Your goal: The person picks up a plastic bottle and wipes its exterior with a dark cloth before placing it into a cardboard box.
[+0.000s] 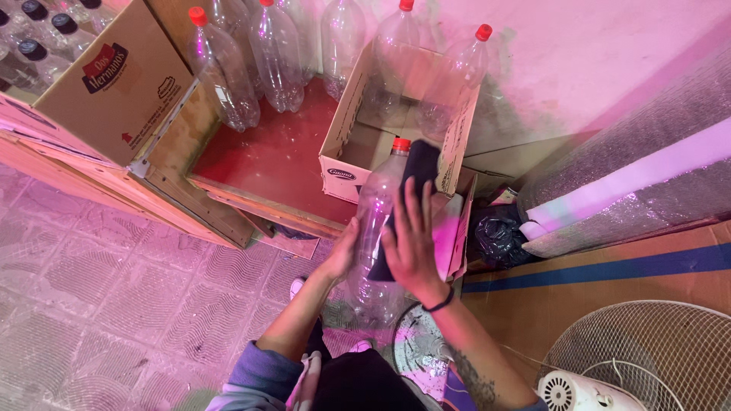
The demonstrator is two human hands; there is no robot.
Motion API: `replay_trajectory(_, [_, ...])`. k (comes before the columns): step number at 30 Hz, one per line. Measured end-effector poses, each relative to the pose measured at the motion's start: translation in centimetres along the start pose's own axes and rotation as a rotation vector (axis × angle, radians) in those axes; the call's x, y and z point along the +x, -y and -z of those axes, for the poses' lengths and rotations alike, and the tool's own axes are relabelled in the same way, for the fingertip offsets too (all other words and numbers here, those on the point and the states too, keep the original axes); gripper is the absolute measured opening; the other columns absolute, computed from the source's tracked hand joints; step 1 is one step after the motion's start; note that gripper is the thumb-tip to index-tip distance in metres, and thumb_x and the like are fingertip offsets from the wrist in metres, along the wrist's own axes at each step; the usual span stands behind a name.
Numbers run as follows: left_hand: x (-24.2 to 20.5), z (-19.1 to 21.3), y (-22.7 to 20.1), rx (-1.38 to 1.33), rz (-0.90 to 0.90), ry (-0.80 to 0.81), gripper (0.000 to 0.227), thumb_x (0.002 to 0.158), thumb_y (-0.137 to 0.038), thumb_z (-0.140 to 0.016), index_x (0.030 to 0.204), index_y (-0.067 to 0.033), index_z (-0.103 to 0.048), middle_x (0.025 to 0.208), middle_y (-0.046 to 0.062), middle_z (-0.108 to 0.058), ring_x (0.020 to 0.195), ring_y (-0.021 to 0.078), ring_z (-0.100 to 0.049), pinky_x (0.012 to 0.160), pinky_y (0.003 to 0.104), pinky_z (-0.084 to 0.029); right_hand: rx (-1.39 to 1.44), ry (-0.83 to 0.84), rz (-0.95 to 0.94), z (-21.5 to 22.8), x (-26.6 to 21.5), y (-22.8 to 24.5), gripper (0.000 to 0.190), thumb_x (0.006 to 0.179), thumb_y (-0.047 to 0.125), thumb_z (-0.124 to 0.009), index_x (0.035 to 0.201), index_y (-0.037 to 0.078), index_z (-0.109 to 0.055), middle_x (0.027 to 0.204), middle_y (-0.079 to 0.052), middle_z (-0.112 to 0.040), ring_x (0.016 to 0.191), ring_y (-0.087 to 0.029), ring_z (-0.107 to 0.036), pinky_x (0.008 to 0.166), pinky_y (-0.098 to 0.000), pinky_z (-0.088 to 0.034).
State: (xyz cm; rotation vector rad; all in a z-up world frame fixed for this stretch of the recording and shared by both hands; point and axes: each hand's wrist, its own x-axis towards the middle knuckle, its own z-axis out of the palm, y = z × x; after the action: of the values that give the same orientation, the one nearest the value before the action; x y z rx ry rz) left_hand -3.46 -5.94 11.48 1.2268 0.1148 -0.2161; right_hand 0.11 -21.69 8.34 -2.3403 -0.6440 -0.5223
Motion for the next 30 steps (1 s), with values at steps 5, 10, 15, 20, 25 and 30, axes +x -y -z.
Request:
replay_trajectory(5, [2.4, 4.9, 4.8, 0.197, -0.109, 0.004, 0.08, 0.127, -0.067, -0.04, 0.191, -0.0193, -0.047, 0.193, 0.034, -0.041, 0.18, 0.0563, -0.031, 0.147, 0.071, -0.026, -0.285, 0.045, 0.21, -5.7, -11.6, 1.8, 0.068, 0.124, 0.046, -0.051, 0.184, 0.015, -0.055, 0.2, -0.012, -0.037, 0.185, -0.055, -0.014, 0.146, -0.0727, -0.015])
replay_trajectory(10, [0.3, 3.3, 3.4, 0.261, -0.035, -0.001, 0.086, 0.124, -0.072, -0.044, 0.192, -0.0198, -0.044, 0.191, 0.035, -0.043, 0.179, 0.0586, -0.033, 0.148, 0.071, -0.027, -0.313, -0.009, 0.147, -1.7, -3.6, -0.5, 0.07, 0.127, 0.047, -0.048, 0.186, 0.011, -0.052, 0.199, -0.015, -0.038, 0.185, -0.054, -0.019, 0.146, -0.0696, -0.019])
replay_trajectory(15, [2.8, 4.4, 5.4, 0.264, -0.061, -0.047, 0.085, 0.124, -0.069, -0.046, 0.193, -0.0189, -0.043, 0.191, 0.036, -0.044, 0.178, 0.0609, -0.033, 0.148, 0.071, -0.03, -0.374, -0.071, 0.159, -2.3, -4.3, 2.0, 0.069, 0.127, 0.042, -0.048, 0.186, 0.007, -0.051, 0.198, -0.022, -0.038, 0.183, -0.06, -0.019, 0.145, -0.0715, -0.021])
replay_trajectory(20, [1.8, 4.4, 3.8, 0.337, -0.065, -0.059, 0.085, 0.122, -0.072, -0.048, 0.194, -0.0258, -0.041, 0.191, 0.033, -0.046, 0.178, 0.0581, -0.036, 0.147, 0.069, -0.033, -0.39, 0.014, 0.222, -4.6, -11.7, 2.5, 0.064, 0.121, 0.04, -0.054, 0.181, 0.017, -0.06, 0.197, -0.009, -0.045, 0.18, -0.05, -0.032, 0.145, -0.0717, -0.021])
replay_trajectory(25, [0.9, 1.0, 2.6, 0.338, -0.088, -0.002, 0.086, 0.121, -0.072, -0.051, 0.195, -0.0301, -0.037, 0.192, 0.032, -0.044, 0.179, 0.059, -0.033, 0.147, 0.069, -0.033, -0.35, -0.102, 0.108, 0.9, -3.3, -0.3, 0.067, 0.125, 0.042, -0.057, 0.183, 0.01, -0.057, 0.197, -0.018, -0.041, 0.178, -0.059, -0.031, 0.145, -0.072, -0.02])
replay_trajectory(30, [3.0, 1.8, 3.6, 0.369, -0.141, -0.085, 0.083, 0.124, -0.063, -0.053, 0.196, -0.0254, -0.037, 0.19, 0.032, -0.049, 0.176, 0.0555, -0.042, 0.145, 0.066, -0.037, -0.368, -0.104, 0.236, -1.0, -7.1, 2.5, 0.058, 0.125, 0.031, -0.053, 0.18, 0.013, -0.061, 0.195, -0.014, -0.047, 0.184, -0.054, -0.023, 0.146, -0.0703, -0.02])
